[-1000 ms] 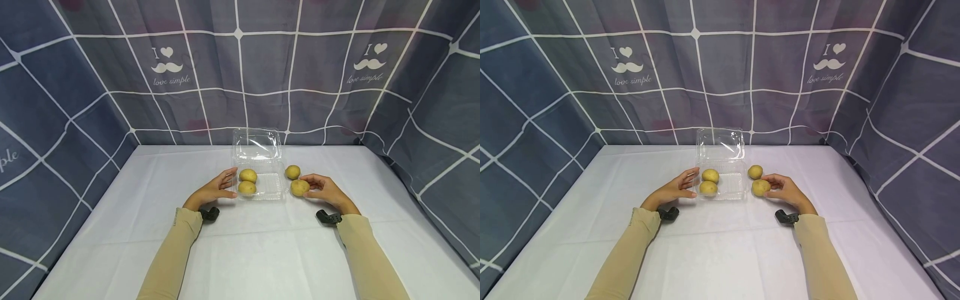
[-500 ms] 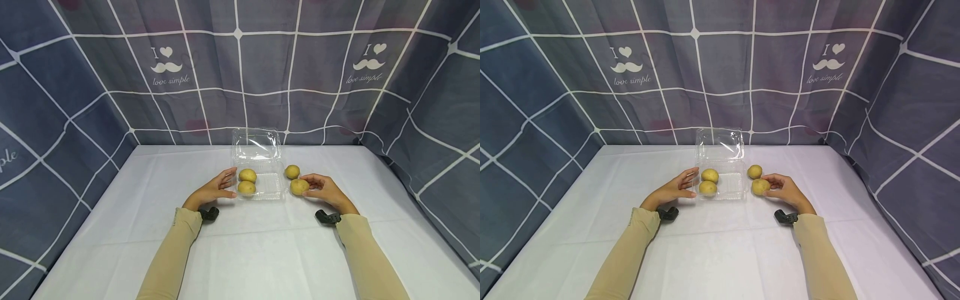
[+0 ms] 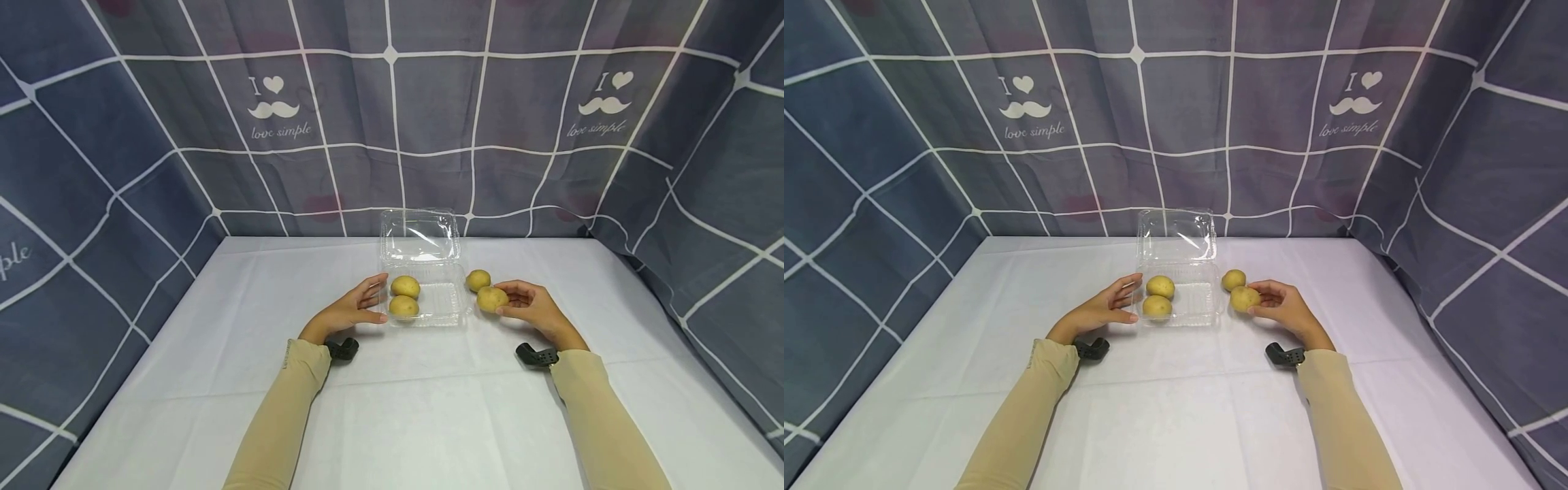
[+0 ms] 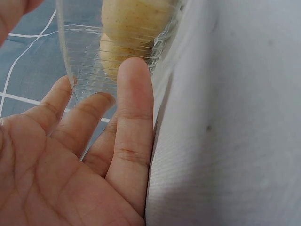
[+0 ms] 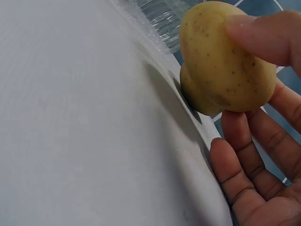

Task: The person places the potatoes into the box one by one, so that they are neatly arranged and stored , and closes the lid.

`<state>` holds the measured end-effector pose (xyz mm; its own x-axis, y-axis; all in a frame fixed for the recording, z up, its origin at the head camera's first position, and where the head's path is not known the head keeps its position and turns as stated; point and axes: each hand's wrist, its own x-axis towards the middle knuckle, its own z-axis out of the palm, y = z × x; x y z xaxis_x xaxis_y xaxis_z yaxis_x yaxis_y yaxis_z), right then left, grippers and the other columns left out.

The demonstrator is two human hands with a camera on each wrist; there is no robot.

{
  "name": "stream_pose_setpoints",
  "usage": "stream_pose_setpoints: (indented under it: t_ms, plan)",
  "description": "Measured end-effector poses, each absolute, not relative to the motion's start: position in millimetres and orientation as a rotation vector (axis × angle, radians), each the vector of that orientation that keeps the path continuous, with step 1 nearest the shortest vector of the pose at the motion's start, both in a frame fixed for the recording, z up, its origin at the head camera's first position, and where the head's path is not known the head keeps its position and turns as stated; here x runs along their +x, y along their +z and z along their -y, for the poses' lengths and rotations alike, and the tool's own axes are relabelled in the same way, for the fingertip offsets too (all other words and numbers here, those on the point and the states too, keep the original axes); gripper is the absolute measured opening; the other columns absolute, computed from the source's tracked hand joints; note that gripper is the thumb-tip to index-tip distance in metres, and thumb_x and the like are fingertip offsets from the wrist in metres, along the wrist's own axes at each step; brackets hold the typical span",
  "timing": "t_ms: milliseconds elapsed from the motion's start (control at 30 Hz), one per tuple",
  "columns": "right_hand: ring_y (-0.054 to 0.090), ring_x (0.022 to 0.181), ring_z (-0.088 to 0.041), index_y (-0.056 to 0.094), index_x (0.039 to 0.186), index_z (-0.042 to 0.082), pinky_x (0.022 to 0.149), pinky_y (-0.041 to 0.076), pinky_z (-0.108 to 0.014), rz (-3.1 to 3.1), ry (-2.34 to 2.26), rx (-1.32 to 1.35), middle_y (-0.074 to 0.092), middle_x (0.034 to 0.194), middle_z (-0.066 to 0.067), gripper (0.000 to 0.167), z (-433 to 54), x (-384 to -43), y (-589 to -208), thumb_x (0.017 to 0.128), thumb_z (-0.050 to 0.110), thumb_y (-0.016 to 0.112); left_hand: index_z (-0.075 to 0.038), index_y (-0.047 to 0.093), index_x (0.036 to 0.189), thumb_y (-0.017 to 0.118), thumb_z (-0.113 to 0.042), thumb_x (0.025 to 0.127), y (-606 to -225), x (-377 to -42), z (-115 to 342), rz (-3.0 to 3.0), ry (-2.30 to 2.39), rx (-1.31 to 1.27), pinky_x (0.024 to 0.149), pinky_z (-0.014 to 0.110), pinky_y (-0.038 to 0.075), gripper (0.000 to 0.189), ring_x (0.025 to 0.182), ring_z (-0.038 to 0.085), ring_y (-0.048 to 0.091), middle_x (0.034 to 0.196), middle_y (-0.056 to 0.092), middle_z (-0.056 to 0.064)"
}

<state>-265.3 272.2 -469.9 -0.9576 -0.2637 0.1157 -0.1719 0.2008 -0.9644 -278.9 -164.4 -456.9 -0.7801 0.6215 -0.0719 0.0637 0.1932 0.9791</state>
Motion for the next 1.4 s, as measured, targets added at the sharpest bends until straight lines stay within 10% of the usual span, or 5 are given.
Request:
stream_pose_setpoints:
  t_ms: [1400]
  plan:
    - [0.07, 0.101, -0.007, 0.066, 0.131, -0.016, 0.092, 0.057, -0.018, -2.427, -1.879, -0.734, 0.074, 0.122, 0.007, 0.046, -225.8, -263.0, -436.9, 0.088, -0.012, 0.082, -0.01, 0.014, 0.175, 0.074, 0.0, 0.099, -456.3, -279.6, 164.1, -2.017, 1.631, 0.639, 0.126, 0.058, 0.034, 0.097, 0.163, 0.042, 0.024, 0.18, 0.013, 0.017]
